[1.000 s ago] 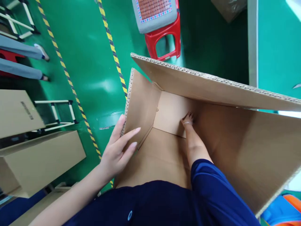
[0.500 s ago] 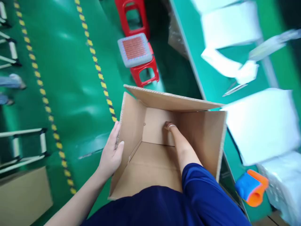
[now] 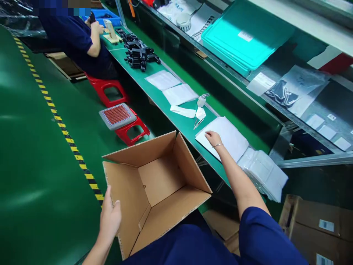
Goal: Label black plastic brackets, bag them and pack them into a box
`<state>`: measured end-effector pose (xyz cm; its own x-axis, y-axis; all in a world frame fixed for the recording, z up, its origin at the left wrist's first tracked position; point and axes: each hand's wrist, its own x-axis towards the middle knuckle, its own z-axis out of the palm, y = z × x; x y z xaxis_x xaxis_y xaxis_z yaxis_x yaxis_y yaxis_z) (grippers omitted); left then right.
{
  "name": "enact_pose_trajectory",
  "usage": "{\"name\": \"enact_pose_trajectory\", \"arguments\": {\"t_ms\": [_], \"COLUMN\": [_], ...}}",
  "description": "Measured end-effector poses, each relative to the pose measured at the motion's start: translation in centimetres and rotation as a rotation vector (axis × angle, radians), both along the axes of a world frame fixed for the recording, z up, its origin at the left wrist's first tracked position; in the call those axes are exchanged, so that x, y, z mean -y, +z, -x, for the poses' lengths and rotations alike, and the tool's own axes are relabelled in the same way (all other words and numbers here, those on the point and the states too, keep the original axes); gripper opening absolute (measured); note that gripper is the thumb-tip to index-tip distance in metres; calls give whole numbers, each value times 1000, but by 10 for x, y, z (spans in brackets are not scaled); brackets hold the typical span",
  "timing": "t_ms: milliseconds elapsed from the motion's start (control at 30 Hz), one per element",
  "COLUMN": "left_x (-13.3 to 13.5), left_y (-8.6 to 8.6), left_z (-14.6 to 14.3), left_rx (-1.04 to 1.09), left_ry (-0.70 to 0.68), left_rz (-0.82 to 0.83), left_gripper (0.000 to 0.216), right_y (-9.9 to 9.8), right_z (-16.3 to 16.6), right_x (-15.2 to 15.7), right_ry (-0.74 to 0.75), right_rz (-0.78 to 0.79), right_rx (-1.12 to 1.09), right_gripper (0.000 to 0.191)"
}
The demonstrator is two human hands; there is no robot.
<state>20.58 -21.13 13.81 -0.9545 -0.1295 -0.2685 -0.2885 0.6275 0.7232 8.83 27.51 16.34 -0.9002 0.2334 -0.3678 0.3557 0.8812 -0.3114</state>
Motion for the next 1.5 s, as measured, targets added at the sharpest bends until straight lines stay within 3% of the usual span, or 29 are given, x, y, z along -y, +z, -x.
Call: {"name": "enact_pose_trajectory", "arguments": {"t_ms": [67, 133, 233, 300, 433, 600, 700, 767, 967, 1100, 1500], "left_x": [-4, -13, -42, -72, -142, -237, -296, -334, -418, -444, -467], "left_y": [8, 26, 63, 83, 102, 106, 94, 76, 3, -18, -30], "left_z": [2, 2, 0, 3, 21, 64, 94, 114, 146, 145, 147], "left_rx": [-28, -72, -94, -128, -217, -212, -66, 49, 217, 216, 196], "left_ry": [12, 36, 109, 124, -24, -278, -485, -590, -580, -494, -318], "left_rz": [95, 207, 311, 338, 260, 35, -17, -17, -46, -138, -260], "left_gripper": [71, 70, 60, 54, 45, 37, 33, 29, 13, 14, 14], "right_y": [-24, -58, -104, -122, -132, -129, -126, -122, -101, -89, -74], "right_z": [-2, 1, 8, 12, 16, 16, 14, 12, 3, -2, -1], "right_x": [-40, -58, -61, -58, -61, -78, -92, -102, -128, -138, -150], "right_ry": [-23, -7, 62, 113, 194, 222, 188, 153, 56, 12, -87], "right_rz": [-72, -121, -142, -129, -88, -34, 21, 68, 218, 311, 520], "right_rx": [74, 143, 192, 204, 216, 157, 100, 52, -117, -198, -309], "right_gripper": [31, 31, 33, 35, 32, 28, 24, 23, 14, 17, 15]}}
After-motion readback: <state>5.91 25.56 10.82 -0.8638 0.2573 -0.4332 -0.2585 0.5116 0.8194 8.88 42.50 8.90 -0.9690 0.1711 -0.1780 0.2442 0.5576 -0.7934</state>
